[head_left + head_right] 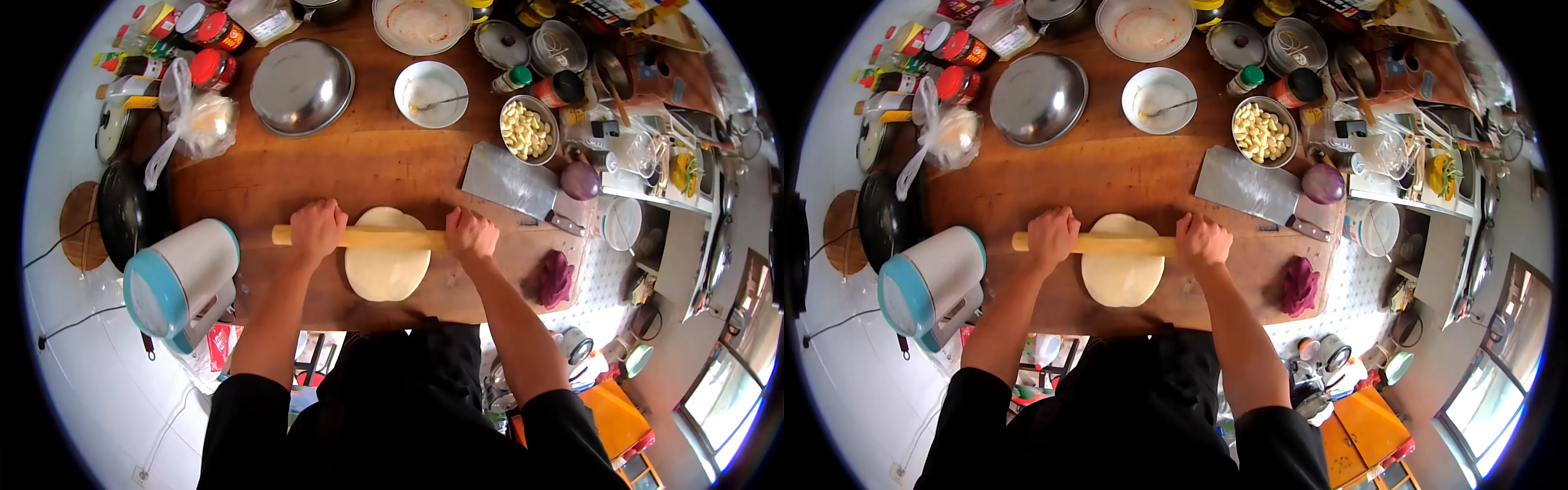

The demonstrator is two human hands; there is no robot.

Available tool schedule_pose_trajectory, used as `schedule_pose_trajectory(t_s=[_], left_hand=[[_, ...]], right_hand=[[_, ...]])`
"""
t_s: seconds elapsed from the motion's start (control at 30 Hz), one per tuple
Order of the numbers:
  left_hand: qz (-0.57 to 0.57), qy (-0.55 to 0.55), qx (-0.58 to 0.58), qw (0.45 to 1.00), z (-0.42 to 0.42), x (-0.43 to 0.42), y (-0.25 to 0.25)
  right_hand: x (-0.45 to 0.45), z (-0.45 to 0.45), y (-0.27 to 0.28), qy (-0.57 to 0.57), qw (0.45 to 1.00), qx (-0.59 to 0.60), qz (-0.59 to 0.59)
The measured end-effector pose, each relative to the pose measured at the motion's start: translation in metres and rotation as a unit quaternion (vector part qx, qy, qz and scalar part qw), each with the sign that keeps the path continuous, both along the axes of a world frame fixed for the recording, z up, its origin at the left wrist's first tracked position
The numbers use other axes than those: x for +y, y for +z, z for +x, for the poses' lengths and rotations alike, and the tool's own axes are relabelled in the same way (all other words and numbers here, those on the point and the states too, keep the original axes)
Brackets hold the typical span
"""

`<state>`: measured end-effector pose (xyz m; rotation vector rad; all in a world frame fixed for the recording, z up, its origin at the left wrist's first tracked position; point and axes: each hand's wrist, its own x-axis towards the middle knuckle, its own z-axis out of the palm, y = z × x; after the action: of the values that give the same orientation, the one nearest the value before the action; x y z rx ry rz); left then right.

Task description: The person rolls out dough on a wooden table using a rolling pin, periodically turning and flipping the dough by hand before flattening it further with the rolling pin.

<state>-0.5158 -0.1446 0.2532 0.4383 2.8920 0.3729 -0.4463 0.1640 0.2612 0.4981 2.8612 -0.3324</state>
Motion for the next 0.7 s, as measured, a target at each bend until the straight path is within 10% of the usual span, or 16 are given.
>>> schedule_pose_trajectory(t_s=[0.33,0.7], left_hand=[[0.052,0.048,0.16,0.985,0.099,-0.011,0.002],[0.042,-0.017,0.065,0.997,0.017,-0.006,0.003]], right_hand=[[-0.02,0.074,0.005,0.066,0.963,0.26,0.009],[-0.011,-0.013,-0.005,0.066,0.987,0.136,-0.045]])
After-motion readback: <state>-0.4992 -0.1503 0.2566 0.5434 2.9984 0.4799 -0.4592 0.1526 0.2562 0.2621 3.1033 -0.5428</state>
